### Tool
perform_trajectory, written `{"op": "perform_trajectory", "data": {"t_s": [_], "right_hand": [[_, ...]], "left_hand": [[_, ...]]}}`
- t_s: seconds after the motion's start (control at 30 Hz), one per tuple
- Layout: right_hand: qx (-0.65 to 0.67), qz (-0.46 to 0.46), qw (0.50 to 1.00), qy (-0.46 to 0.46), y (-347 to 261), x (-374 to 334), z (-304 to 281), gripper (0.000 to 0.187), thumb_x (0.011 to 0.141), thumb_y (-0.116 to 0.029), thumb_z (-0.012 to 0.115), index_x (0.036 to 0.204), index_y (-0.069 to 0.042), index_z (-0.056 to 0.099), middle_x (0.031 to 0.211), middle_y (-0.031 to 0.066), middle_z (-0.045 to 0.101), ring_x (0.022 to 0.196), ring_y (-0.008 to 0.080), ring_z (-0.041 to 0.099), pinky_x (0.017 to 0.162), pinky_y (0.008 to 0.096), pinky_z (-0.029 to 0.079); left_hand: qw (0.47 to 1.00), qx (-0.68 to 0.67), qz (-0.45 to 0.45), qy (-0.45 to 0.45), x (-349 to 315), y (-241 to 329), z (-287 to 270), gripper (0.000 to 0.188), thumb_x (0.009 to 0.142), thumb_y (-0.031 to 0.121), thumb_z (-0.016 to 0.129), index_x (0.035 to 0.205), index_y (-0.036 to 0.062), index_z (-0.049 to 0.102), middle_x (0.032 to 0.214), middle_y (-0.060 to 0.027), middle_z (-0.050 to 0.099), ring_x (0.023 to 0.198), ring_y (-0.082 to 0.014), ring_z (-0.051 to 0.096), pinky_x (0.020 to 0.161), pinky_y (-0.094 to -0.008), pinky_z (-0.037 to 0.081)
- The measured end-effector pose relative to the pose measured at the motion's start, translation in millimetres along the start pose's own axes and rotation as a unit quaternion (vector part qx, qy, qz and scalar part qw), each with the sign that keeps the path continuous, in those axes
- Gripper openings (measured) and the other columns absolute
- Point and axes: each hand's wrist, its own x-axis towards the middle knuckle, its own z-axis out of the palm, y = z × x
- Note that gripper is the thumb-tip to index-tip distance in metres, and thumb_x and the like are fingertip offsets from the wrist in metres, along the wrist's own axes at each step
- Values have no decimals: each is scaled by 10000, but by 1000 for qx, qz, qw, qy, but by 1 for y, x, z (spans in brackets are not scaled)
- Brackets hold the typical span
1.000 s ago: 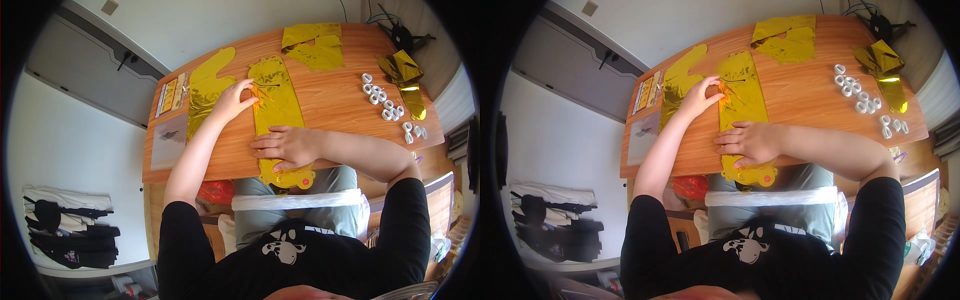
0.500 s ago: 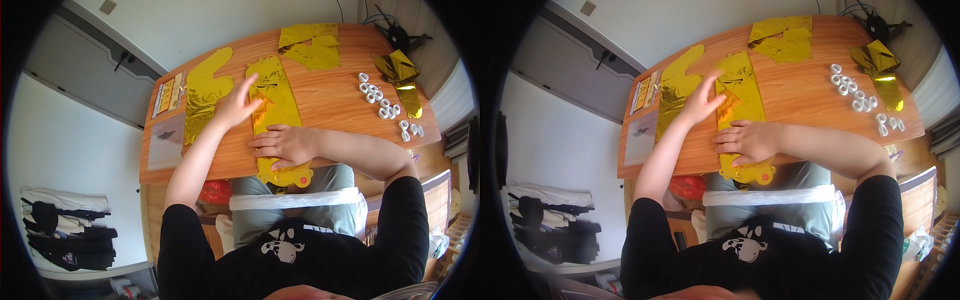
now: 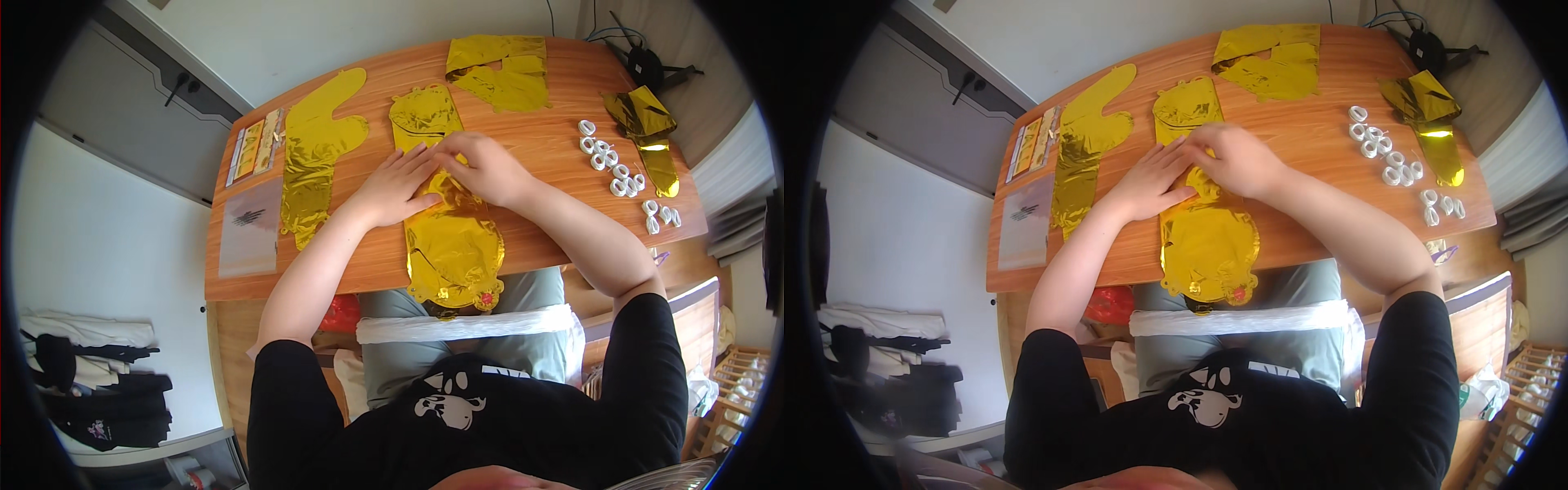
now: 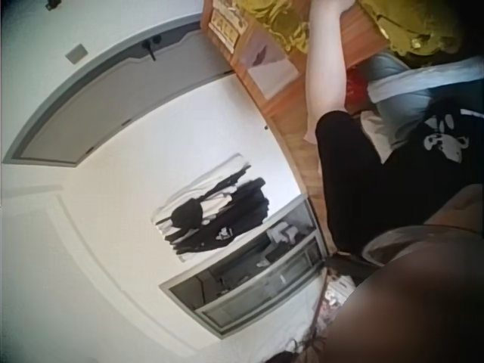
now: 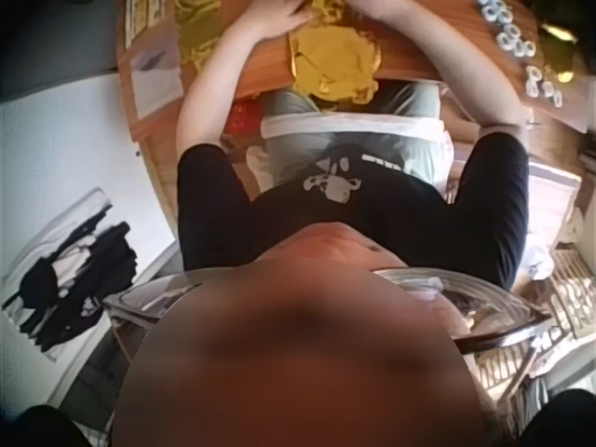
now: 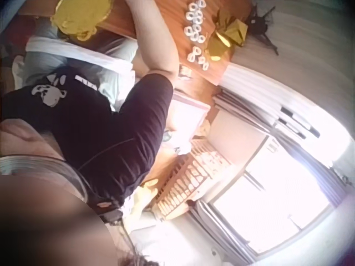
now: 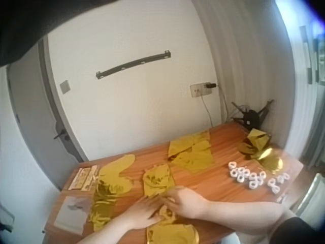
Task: Folding gold foil balloons into compact squares at a table.
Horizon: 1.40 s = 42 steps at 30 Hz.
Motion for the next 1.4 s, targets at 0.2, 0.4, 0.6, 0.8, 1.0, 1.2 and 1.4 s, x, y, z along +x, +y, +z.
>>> {"op": "perform_trajectory", "data": {"t_s": [0.2,0.4,0.6,0.8,1.0,1.2,1.4], "right_hand": [[-251,-68,962,84,39,-9,22,119,928,-99,593,951,-46,697,986,143,679,994,354,647,873,468,521],[-231,-56,969,67,34,-4,23,142,943,-102,582,961,-12,690,1013,161,676,969,378,652,850,466,526],[-177,-58,978,88,34,-3,26,197,967,-107,590,1067,11,712,1028,176,670,974,391,648,859,457,532],[-178,-39,982,56,27,-3,22,223,974,-102,592,1120,10,718,1087,186,674,1027,385,650,900,433,532],[-116,-4,993,16,11,-6,1,300,942,-55,609,1231,-7,673,1160,196,673,1056,384,647,924,419,525],[-230,-143,955,-121,7,-62,-27,433,842,12,623,1269,-39,674,1348,168,627,1234,368,591,1045,437,476],[-194,-163,955,-156,-10,-91,-24,484,818,-23,685,1301,-63,665,1459,148,562,1287,367,557,1073,462,441]], "left_hand": [[997,-45,9,63,-3,8,-2,848,967,568,607,1623,122,305,1693,-146,274,1566,-340,249,1274,-505,205],[995,-49,18,89,-4,5,-2,862,959,594,611,1627,143,306,1696,-139,270,1566,-355,243,1267,-519,224],[996,-27,11,81,0,-2,7,918,957,710,527,1620,112,312,1672,-152,320,1560,-344,261,1275,-505,217],[997,-1,13,76,1,0,9,1005,925,790,487,1614,80,313,1658,-168,343,1559,-337,265,1280,-486,197],[997,14,14,75,-1,-1,12,1050,896,818,499,1613,73,315,1661,-156,343,1560,-326,266,1280,-480,197],[997,7,11,71,0,-5,17,1163,831,913,446,1631,86,281,1688,-128,295,1577,-302,225,1292,-467,165],[998,14,7,56,1,-5,15,1302,726,998,437,1645,96,246,1708,-114,248,1589,-290,186,1295,-470,150]]}}
